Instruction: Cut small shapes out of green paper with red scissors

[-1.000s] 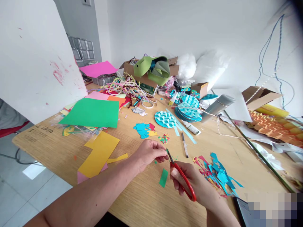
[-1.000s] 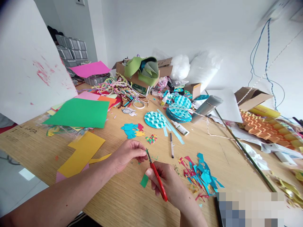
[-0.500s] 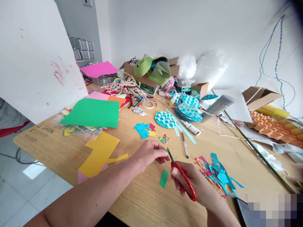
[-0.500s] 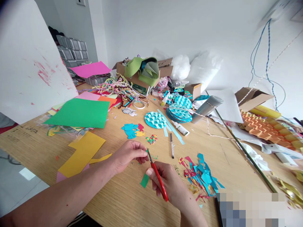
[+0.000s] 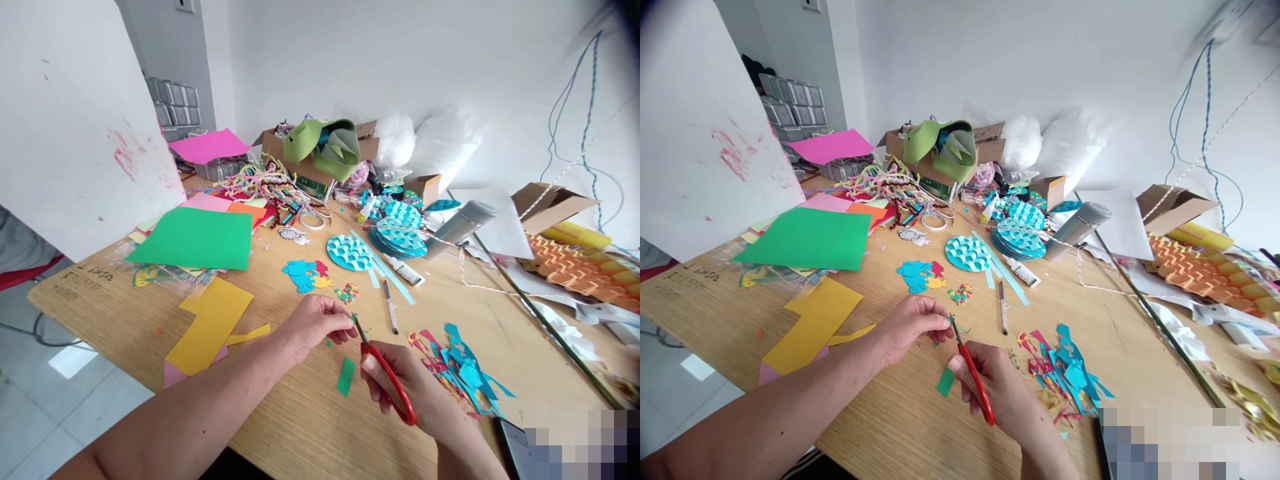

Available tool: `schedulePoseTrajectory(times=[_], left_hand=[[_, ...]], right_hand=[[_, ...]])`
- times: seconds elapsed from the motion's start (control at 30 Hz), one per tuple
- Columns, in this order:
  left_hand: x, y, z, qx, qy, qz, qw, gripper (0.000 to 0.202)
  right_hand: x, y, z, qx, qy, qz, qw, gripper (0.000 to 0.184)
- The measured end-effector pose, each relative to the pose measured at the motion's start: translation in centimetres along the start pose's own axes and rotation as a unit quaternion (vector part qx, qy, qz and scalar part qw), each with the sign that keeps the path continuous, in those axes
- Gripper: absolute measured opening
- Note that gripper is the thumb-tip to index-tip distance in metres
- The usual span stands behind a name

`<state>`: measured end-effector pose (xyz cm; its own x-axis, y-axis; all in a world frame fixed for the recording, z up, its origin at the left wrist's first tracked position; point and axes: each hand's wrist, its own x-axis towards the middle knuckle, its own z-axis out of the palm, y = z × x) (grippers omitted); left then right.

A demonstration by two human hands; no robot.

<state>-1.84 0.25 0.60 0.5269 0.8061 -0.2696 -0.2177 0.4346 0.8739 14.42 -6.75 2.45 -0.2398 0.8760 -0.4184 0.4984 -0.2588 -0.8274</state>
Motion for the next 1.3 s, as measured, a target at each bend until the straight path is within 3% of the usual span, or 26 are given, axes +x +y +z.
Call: schedulePoseTrajectory(times=[1.3], left_hand=[[-0.09, -0.24, 0.02, 0.003, 0.008, 0.004, 1.000, 0.019]], right_hand=[[-0.02, -0.08, 0.07, 0.004, 0.002, 0.010, 1.000, 0.050]])
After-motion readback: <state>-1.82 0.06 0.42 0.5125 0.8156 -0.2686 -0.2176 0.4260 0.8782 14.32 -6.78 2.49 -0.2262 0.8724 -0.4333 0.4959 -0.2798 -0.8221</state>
